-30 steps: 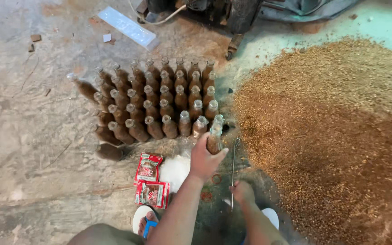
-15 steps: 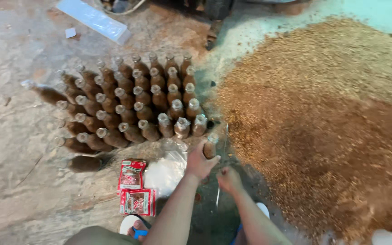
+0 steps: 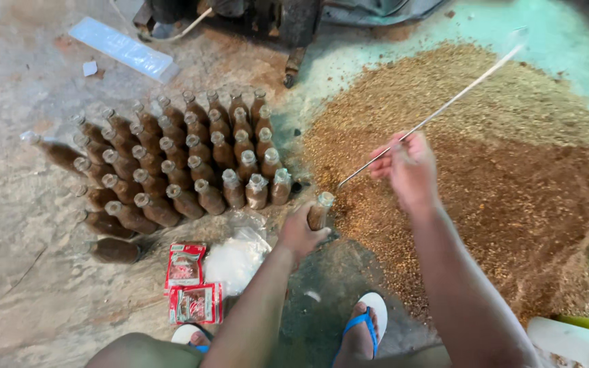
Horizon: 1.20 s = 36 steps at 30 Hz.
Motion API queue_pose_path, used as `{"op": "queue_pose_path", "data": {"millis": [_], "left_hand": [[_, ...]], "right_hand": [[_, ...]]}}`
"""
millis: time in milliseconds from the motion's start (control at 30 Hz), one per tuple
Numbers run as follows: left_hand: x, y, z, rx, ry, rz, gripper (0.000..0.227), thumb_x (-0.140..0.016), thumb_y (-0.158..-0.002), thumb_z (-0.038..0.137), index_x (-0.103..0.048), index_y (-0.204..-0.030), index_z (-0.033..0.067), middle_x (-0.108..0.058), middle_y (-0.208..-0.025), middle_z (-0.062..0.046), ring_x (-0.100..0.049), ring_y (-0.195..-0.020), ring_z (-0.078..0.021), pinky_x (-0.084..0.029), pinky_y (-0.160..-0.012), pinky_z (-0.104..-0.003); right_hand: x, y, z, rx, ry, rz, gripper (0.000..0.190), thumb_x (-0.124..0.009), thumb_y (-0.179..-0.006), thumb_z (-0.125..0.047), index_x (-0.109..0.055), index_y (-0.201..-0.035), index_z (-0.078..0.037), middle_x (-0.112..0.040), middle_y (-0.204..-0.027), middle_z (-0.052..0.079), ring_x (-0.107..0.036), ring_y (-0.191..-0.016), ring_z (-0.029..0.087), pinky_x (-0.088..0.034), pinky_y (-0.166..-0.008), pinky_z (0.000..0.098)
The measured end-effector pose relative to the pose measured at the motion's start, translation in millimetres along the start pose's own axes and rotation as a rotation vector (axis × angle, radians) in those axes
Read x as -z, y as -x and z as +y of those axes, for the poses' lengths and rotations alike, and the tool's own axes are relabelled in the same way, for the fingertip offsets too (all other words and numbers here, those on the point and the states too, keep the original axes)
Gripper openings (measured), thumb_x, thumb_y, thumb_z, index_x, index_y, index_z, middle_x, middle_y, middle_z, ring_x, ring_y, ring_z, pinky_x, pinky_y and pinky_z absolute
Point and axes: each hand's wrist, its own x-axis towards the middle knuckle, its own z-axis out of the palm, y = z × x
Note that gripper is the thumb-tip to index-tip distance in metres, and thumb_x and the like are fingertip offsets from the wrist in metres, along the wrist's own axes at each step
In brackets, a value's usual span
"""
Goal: The person fills glass bottles with a brown granular substance from a large pile on the floor. They use a metal rod to pack the contents down inside each bottle and then place the filled bottles into a standing arrangement.
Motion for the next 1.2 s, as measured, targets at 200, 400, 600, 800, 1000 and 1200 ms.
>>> {"op": "queue_pose_path", "data": {"millis": [200, 400, 600, 800, 1000, 1200], "left_hand": [[8, -11, 54, -0.041, -0.057, -0.101, 0.072, -0.086, -0.068, 0.040, -0.061, -0.135, 0.0245, -0.065, -0.130, -0.008, -0.059, -0.130, -0.0318, -0.049, -0.112, -0.045], [8, -31, 62, -0.034, -0.146, -0.110, 0.074, -0.085, -0.068, 0.042, -0.058, -0.135, 0.0295, -0.066, -0.130, -0.006, -0.061, -0.130, -0.0273, -0.050, -0.112, -0.043], [9, -37, 79, -0.079, -0.183, -0.107, 0.062, -0.083, -0.071, 0.037, -0.061, -0.127, 0.0201, -0.066, -0.121, -0.015, -0.062, -0.125, -0.0367, -0.052, -0.107, -0.049], [3, -58, 71, -0.013, -0.299, -0.104, 0.055, -0.081, -0.069, 0.042, -0.062, -0.119, 0.0246, -0.066, -0.120, -0.007, -0.063, -0.125, -0.0292, -0.053, -0.104, -0.046], [0, -57, 88, -0.070, -0.337, -0.143, 0.056, -0.080, -0.071, 0.037, -0.062, -0.123, 0.0213, -0.067, -0.118, -0.013, -0.064, -0.121, -0.0352, -0.053, -0.104, -0.049], [-10, -70, 76, -0.065, -0.374, -0.146, 0.054, -0.077, -0.070, 0.039, -0.061, -0.119, 0.0242, -0.067, -0.117, -0.011, -0.064, -0.119, -0.0356, -0.054, -0.103, -0.050]], "right_hand": [[4, 11, 24, -0.022, -0.055, 0.024, 0.015, -0.043, -0.110, -0.013, -0.043, -0.123, -0.005, -0.072, -0.088, 0.022, -0.073, -0.066, 0.022, -0.067, -0.058, 0.0336], [31, 7, 12, 0.028, -0.059, 0.030, 0.014, -0.043, -0.110, -0.009, -0.050, -0.120, -0.003, -0.070, -0.093, 0.019, -0.074, -0.073, 0.021, -0.068, -0.066, 0.0330], [23, 1, 32, 0.022, 0.014, -0.050, 0.016, -0.042, -0.108, -0.004, -0.050, -0.122, 0.000, -0.071, -0.096, 0.020, -0.073, -0.077, 0.020, -0.067, -0.070, 0.0328], [65, -11, -1, 0.159, 0.055, 0.090, 0.019, -0.038, -0.111, -0.006, -0.048, -0.128, -0.002, -0.068, -0.100, 0.017, -0.072, -0.084, 0.020, -0.065, -0.077, 0.0304], [54, -17, 31, 0.065, 0.016, 0.027, 0.017, -0.040, -0.109, -0.003, -0.048, -0.124, -0.001, -0.069, -0.093, 0.020, -0.073, -0.079, 0.025, -0.066, -0.072, 0.0341], [46, -13, 28, 0.134, 0.140, 0.156, 0.015, -0.042, -0.110, -0.004, -0.050, -0.122, 0.000, -0.069, -0.091, 0.021, -0.072, -0.078, 0.025, -0.066, -0.073, 0.0354]]}}
